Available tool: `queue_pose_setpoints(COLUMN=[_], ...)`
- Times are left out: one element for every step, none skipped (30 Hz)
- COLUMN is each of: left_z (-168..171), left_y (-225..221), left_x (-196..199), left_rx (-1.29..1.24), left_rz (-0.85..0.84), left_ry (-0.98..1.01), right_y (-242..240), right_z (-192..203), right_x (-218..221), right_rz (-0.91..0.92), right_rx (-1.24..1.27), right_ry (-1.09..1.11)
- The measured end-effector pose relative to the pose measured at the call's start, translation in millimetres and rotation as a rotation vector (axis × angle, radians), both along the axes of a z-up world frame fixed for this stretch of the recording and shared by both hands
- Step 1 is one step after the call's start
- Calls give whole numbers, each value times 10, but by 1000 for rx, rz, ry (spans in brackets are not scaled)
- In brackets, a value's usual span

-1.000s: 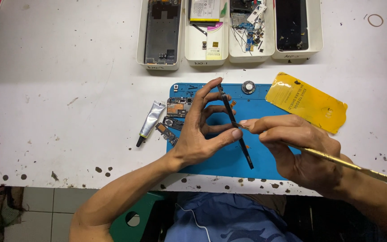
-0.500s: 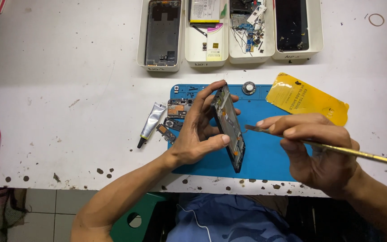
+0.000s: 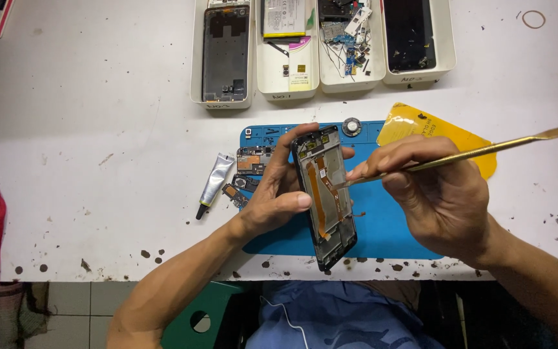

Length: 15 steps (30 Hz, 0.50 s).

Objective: Repairing a smartphone by manipulating internal components and ribbon cables using a probe tool

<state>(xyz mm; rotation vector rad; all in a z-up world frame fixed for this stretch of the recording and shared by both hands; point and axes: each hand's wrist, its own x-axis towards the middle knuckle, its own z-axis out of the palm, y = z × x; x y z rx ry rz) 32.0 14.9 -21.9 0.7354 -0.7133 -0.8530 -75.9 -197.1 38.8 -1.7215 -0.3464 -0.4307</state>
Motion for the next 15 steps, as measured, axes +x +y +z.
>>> queue_pose_setpoints(left_z=[6, 13, 22, 29, 34, 36, 26, 17, 10, 11, 11, 4, 0, -2, -3], left_y=[4, 9, 12, 15, 19, 38, 44, 54, 64, 64, 61, 60, 57, 60, 65], left_x=[-10, -18, -26, -24, -21, -35, -35, -36, -36, -22, -9, -11, -5, 3, 12], left_rx=[2, -10, -23, -21, -46, -67, -63, -93, -124, -123, -136, -148, -146, -142, -138], left_rz=[-2, -9, -15, -22, -44, -62, -65, -90, -114, -116, -129, -143, -146, -155, -164], left_ry=[-1, 0, 1, -2, 2, 10, 11, 53, 95, 93, 96, 105, 108, 130, 153], right_y=[17, 36, 53, 33, 13, 4, 1, -2, -4, -16, -30, -42, -58, -70, -80], right_z=[17, 35, 53, 26, -5, -40, -41, -42, -41, -57, -72, -92, -108, -126, -144], right_x=[2, 1, 0, -5, -9, -20, -21, -15, -10, -8, -7, -21, -25, -25, -25], right_rz=[-2, 4, 10, 4, -16, -32, -35, -85, -134, -136, -170, -205, -208, -203, -198], right_rx=[2, 31, 59, 60, 52, 47, 51, 64, 78, 79, 86, 93, 96, 84, 72], right_ry=[-1, 4, 9, 6, 2, 2, 3, 10, 17, 15, 11, 13, 16, 13, 10])
